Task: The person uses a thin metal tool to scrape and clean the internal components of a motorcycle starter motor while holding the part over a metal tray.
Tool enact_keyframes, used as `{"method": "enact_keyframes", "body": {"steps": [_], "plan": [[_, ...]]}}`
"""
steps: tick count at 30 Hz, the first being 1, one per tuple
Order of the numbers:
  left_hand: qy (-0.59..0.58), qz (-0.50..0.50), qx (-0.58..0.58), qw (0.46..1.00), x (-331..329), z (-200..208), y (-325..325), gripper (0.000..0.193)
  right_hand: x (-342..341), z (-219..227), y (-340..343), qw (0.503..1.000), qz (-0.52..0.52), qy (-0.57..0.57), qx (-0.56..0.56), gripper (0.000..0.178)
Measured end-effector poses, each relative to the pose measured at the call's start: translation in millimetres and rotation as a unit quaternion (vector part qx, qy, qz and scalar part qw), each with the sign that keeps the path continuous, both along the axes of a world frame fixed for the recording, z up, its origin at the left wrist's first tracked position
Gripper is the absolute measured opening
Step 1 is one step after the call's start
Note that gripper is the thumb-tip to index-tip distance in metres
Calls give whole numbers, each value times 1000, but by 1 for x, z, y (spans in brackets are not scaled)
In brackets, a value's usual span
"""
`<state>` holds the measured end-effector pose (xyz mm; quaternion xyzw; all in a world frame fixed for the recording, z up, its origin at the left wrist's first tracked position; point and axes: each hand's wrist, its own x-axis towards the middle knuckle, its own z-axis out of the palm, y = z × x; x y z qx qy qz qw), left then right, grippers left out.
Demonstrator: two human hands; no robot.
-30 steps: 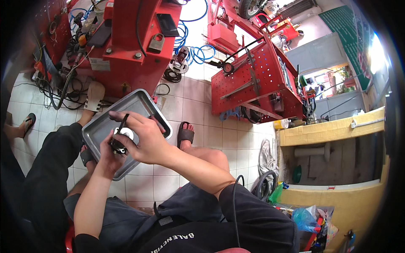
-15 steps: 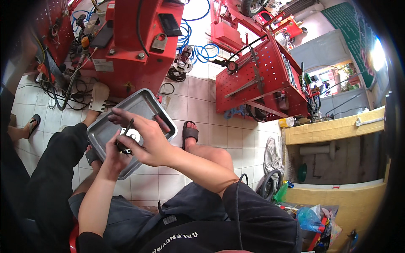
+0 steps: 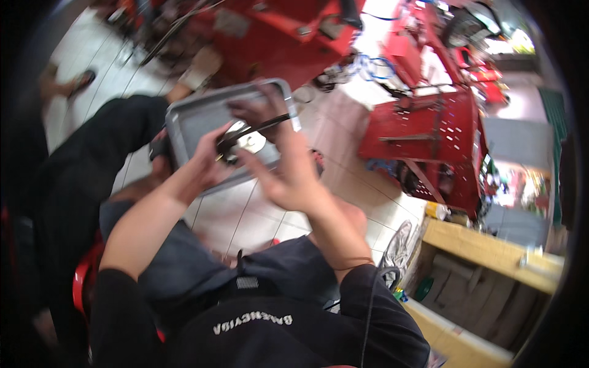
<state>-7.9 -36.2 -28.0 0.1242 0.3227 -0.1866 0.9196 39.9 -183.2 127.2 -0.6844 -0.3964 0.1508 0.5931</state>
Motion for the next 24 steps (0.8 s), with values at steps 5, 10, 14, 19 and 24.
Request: {"method": "enact_keyframes", "body": {"steps": [5, 10, 14, 19, 24], "plan": [[-24, -16, 9, 1000, -5, 7, 5, 37, -9, -4, 7, 995, -39, -70, -57, 44], [-26, -24, 14, 999, -8, 22, 3, 37, -6, -7, 5, 973, -115, -188, -70, 36], [-8, -1, 7, 1000, -3, 31, -4, 39, -12, -7, 22, 985, -159, -33, 64, 41], [-16, -6, -1, 1000, -1, 17, 1, 36, 2, -8, -2, 979, -55, -164, -107, 54], [-15, -14, -10, 1000, -3, 16, 2, 35, -3, -1, 6, 986, -90, -114, -77, 58]]}}
